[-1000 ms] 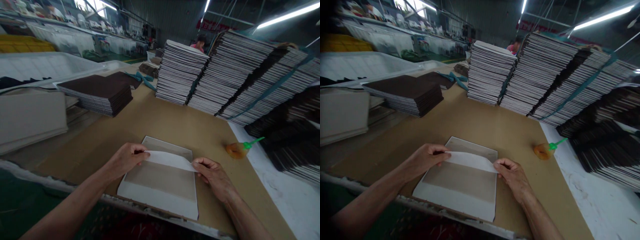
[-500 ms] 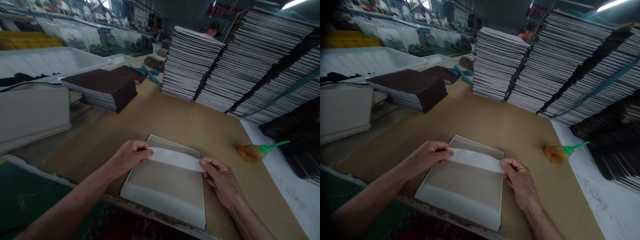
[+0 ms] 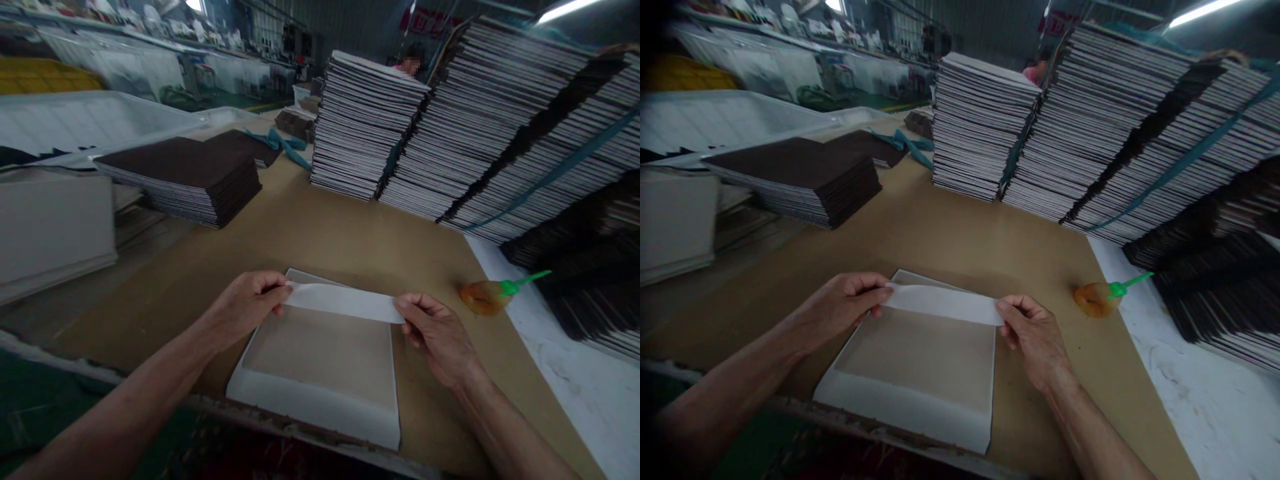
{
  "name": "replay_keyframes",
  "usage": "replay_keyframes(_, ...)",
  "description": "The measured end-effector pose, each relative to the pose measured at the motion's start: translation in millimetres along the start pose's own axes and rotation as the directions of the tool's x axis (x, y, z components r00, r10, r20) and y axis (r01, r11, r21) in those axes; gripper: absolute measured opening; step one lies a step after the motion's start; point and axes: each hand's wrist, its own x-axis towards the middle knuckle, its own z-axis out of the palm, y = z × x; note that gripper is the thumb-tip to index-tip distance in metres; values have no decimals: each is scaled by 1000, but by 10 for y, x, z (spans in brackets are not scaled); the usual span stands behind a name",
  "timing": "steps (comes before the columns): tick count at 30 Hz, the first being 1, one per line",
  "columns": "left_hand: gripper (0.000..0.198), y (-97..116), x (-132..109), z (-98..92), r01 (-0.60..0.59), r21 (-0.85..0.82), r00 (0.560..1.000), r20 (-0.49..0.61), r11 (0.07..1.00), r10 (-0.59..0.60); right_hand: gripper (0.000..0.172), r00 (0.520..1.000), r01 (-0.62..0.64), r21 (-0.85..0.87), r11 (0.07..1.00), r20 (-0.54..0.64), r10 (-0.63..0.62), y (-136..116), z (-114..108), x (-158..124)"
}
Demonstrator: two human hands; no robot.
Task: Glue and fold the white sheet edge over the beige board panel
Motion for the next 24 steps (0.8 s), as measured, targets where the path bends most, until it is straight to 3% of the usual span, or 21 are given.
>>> replay_keyframes(5, 37, -1, 40, -7, 21, 6, 999, -39, 1000, -21, 41, 999, -4, -25, 1000, 41, 5, 50, 4, 35)
replay_keyframes(9, 40, -30, 95, 2, 63, 37, 998, -24, 997, -63, 43, 999, 22, -160, 987, 48, -15, 106, 4, 61)
replay_keyframes(16, 37, -92, 205, 8, 20, -57, 997, -72, 998, -24, 39, 978, 200, -338, 920, 10, -209, 173, 43, 142)
replay_keyframes(24, 31, -138, 270, 64, 12, 24, 988, -156, 1000, -8, 37, 954, 254, -465, 848, -23, -299, 270, 81, 175)
